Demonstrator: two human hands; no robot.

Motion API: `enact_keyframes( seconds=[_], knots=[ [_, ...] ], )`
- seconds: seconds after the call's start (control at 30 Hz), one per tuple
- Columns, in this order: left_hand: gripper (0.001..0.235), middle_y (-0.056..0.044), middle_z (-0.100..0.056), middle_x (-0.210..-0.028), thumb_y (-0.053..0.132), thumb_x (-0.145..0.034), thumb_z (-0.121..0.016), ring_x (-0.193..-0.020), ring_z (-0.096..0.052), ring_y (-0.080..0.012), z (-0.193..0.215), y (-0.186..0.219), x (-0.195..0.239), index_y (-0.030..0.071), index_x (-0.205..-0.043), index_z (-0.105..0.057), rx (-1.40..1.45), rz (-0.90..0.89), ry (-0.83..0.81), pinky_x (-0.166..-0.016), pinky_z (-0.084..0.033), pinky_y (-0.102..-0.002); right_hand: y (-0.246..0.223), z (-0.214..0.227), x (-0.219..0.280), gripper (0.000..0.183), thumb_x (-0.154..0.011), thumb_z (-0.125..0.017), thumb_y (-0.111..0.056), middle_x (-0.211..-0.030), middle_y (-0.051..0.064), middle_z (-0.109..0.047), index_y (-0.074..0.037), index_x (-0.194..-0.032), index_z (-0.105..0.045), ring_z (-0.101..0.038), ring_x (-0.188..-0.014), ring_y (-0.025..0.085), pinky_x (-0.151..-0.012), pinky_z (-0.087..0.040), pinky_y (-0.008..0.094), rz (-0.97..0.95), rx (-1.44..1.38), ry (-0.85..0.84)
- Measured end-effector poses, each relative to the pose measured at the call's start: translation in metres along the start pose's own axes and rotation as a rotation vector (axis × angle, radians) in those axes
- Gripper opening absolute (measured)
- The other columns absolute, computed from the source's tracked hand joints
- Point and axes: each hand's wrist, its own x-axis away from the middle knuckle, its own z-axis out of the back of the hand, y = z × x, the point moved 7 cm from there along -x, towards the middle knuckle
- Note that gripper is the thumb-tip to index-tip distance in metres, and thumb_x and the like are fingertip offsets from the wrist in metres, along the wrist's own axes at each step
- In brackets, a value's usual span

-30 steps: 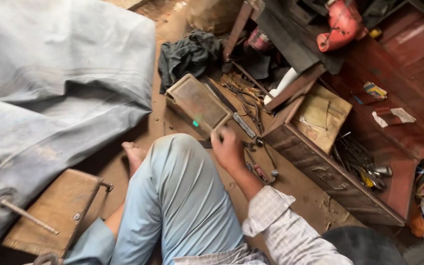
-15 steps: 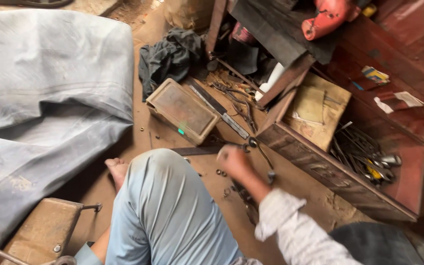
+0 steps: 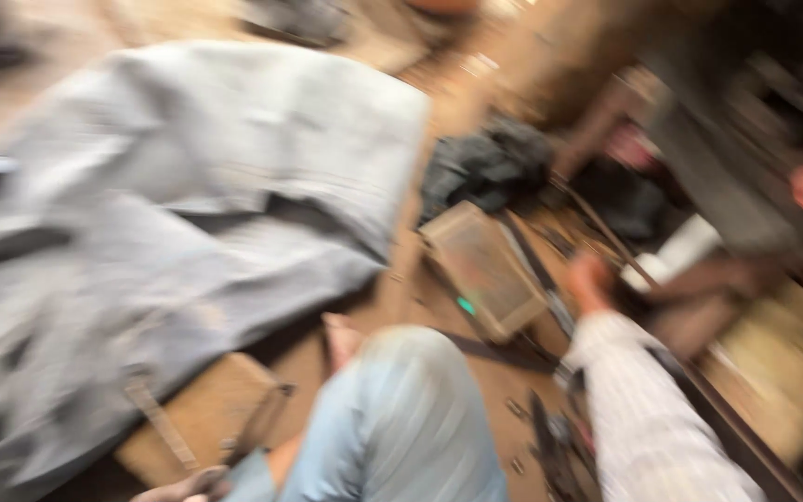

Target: The person sits on the floor holding a metal rod clamped to a wooden block and works its end with pliers, then files the rod and uses a tong-like tool to bend and shape it, adjusting the cloth-covered workpiece around it.

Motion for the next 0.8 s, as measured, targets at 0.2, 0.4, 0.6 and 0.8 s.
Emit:
enact_keyframes(
  seconds=[0.2,0.4,0.6,0.8],
  knots=[
    [0.02,-0.031,-0.078,-0.098,0.006,-0.085,-0.065,-0.081,-0.082,-0.0335,-0.108,0.063,-0.008,-0.004,-0.101,-0.057,-0.042,0.012,0.28,-0.069,-0.067,-0.047,-0.023,0.032,-0.007,0.051,-0.096,-0.061,-0.047,-0.13,0.025,-0.072,-0.005,-0.121,-0.078,-0.067,-0.123,0.044,-0.102,-0.053,0.053,0.359,0.414,0.014],
    [0.021,-0.022,-0.079,-0.082,0.004,-0.085,-0.066,-0.066,-0.075,-0.0246,-0.19,0.166,0.001,-0.006,-0.103,-0.061,0.02,0.164,0.431,-0.057,-0.06,-0.036,-0.033,0.014,-0.065,0.086,-0.094,-0.055,-0.079,-0.11,0.027,-0.077,0.002,-0.107,-0.083,-0.073,-0.102,0.042,-0.091,-0.056,0.055,0.295,0.46,-0.045],
    [0.024,-0.02,-0.079,-0.079,0.007,-0.087,-0.065,-0.064,-0.074,-0.0216,-0.198,0.201,0.014,-0.006,-0.108,-0.062,-0.01,0.144,0.417,-0.057,-0.058,-0.034,-0.057,0.09,0.07,0.046,-0.102,-0.072,-0.035,-0.088,0.023,-0.067,0.009,-0.09,-0.073,-0.066,-0.074,0.031,-0.079,-0.056,0.049,0.376,-0.259,0.033],
    [0.038,-0.017,-0.081,-0.089,0.007,-0.088,-0.066,-0.07,-0.074,-0.0199,-0.21,0.249,0.034,-0.003,-0.125,-0.062,0.068,0.029,0.426,-0.06,-0.058,-0.03,-0.175,0.2,0.314,0.032,-0.103,-0.052,-0.01,-0.138,0.016,-0.062,-0.001,-0.132,-0.061,-0.058,-0.119,0.023,-0.096,-0.045,0.046,0.629,-1.217,-0.492]
  ],
)
